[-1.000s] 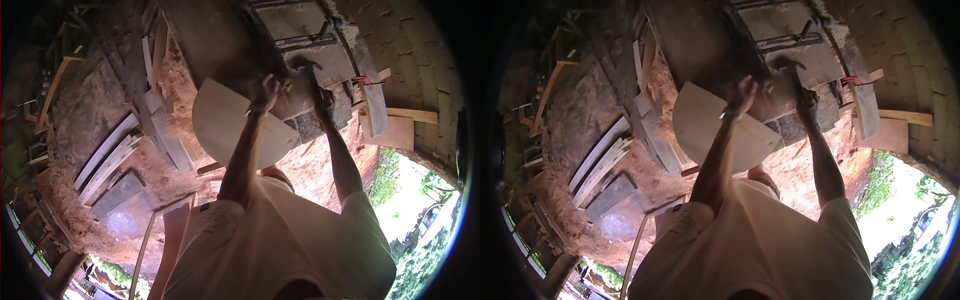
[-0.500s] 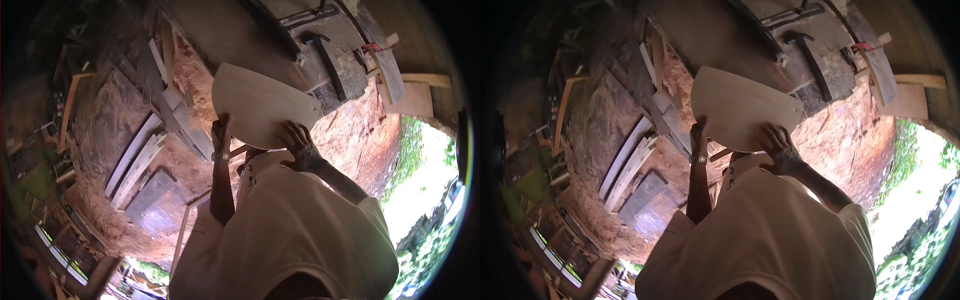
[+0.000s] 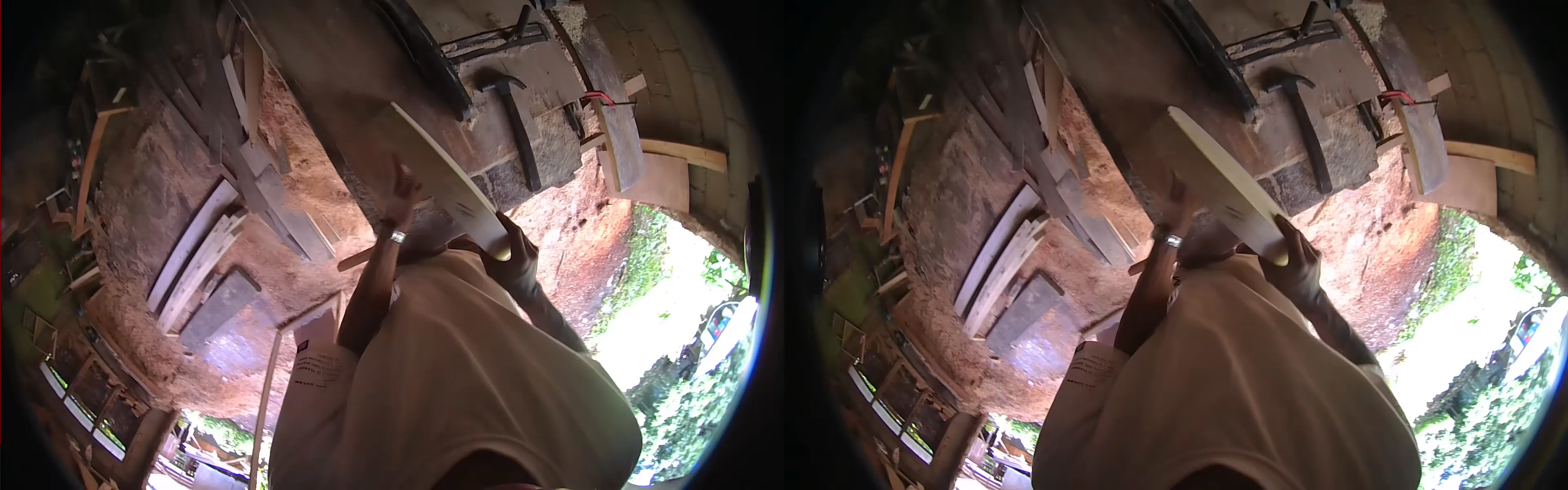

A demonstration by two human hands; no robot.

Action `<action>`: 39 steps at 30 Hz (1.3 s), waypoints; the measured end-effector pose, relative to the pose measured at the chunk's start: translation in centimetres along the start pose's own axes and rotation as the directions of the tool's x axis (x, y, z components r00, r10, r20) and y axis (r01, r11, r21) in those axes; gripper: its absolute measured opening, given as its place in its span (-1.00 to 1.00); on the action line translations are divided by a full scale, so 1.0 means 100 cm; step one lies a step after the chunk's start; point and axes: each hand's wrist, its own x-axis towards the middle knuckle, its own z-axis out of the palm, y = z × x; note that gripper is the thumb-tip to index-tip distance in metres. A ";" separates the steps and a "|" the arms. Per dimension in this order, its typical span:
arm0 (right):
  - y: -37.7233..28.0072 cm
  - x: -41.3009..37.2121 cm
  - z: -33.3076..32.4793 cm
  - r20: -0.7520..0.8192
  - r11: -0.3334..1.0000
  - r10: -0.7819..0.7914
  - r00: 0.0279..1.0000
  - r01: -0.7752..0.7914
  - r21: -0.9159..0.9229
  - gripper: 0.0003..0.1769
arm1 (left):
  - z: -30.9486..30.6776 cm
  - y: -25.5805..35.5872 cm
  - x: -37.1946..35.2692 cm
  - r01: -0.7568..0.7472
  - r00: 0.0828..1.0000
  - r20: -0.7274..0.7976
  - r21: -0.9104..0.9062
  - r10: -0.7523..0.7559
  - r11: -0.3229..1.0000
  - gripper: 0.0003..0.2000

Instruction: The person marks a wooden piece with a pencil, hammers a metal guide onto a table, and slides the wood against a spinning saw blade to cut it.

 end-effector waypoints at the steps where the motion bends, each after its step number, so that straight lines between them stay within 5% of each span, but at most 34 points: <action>1: 0.005 -0.001 -0.005 -0.017 0.999 0.004 1.000 -0.004 -0.044 -0.25 | 0.021 0.009 0.007 -0.027 0.999 0.042 -0.032 0.028 0.999 -0.01; 6: 0.021 0.007 0.001 -0.036 0.990 0.143 0.989 -0.142 0.023 -0.22 | 0.087 0.058 0.040 -0.170 0.963 0.193 -0.110 0.189 0.979 0.07; 11: 0.020 0.042 0.000 -0.044 0.991 0.130 0.990 -0.132 -0.032 -0.25 | 0.095 0.051 0.078 -0.323 0.930 0.161 -0.077 0.331 0.943 0.12; 16: 0.019 0.061 0.016 -0.089 0.994 0.082 0.993 -0.087 -0.061 -0.26 | 0.078 0.051 0.099 -0.281 0.931 0.209 -0.115 0.300 0.953 0.10; 18: 0.024 0.066 0.024 -0.115 0.993 0.118 0.986 -0.117 0.016 -0.25 | 0.064 0.053 0.108 -0.220 0.946 0.246 0.007 0.211 0.976 0.11; 20: 0.018 0.081 0.021 -0.095 0.974 0.188 0.978 -0.173 0.148 -0.22 | 0.043 0.046 0.117 -0.255 0.950 0.258 0.331 0.173 0.909 0.12; 21: 0.018 0.083 0.019 -0.019 0.955 0.250 0.968 -0.244 0.171 -0.22 | 0.032 0.041 0.122 -0.306 0.944 0.265 0.490 0.195 0.816 0.12; 23: 0.020 0.086 0.020 0.059 0.935 0.300 0.952 -0.306 0.178 -0.22 | 0.016 0.035 0.135 -0.502 0.854 0.359 0.757 0.376 0.418 0.12; 26: 0.026 0.090 0.026 0.101 0.931 0.326 0.940 -0.338 0.139 -0.25 | 0.011 0.037 0.143 -0.440 0.897 0.288 0.657 0.336 0.612 0.07; 39: 0.026 0.120 0.017 0.194 0.920 0.381 0.904 -0.392 0.025 -0.27 | 0.010 0.025 0.145 -0.419 0.907 0.303 0.711 0.291 0.565 0.10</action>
